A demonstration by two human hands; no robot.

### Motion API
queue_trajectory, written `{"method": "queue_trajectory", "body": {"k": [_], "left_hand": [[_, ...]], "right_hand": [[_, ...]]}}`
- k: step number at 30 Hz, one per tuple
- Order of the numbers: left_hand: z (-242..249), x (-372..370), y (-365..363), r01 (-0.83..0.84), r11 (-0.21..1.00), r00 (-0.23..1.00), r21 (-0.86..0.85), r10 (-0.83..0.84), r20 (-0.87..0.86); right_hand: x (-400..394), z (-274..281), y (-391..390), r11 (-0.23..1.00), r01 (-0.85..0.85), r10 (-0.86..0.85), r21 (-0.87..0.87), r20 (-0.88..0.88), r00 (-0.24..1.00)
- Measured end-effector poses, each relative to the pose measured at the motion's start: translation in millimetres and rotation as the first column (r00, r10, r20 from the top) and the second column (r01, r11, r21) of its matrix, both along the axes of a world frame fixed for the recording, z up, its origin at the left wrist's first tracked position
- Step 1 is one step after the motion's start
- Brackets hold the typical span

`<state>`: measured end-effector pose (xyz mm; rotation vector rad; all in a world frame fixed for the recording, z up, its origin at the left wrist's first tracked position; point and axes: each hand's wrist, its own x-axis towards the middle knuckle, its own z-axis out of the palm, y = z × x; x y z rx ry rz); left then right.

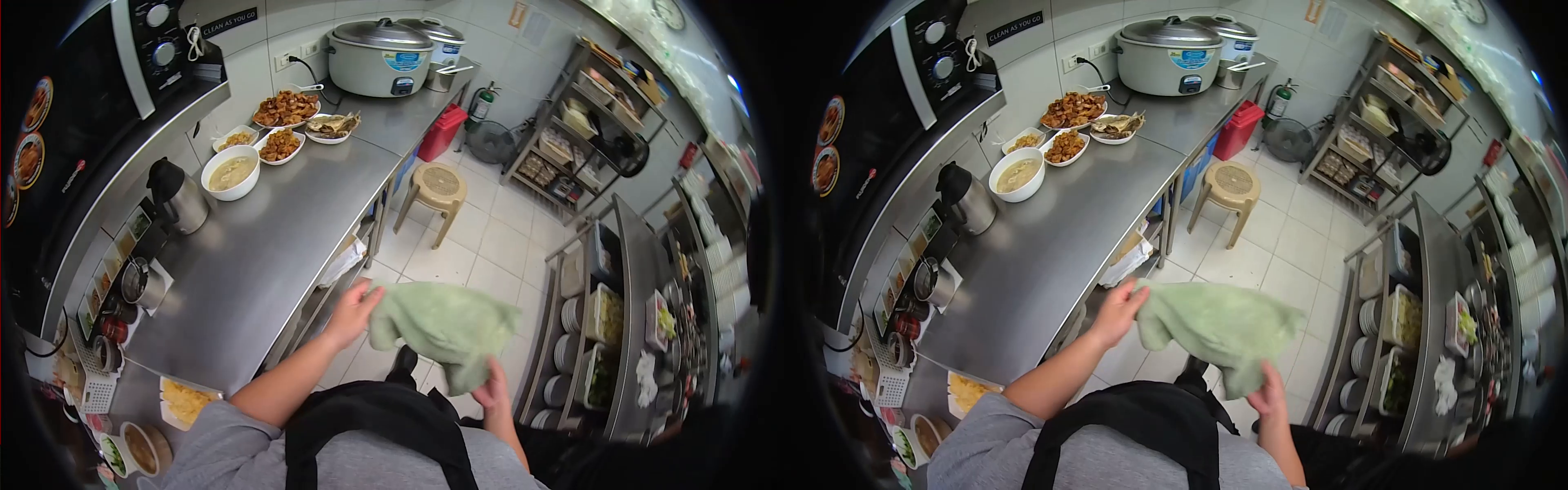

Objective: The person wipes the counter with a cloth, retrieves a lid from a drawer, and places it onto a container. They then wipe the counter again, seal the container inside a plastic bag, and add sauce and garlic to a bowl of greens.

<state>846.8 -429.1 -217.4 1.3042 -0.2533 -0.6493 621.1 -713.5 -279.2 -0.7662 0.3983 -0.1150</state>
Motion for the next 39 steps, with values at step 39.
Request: {"method": "queue_trajectory", "body": {"k": [39], "left_hand": [[-47.4, 662.8, -349.9, -0.501, 0.336, 0.611, 0.797, -0.515, 0.601]], "right_hand": [[901.1, -8.9, -431.3, 0.875, -0.434, 0.294, -0.214, -0.477, 0.828]]}}
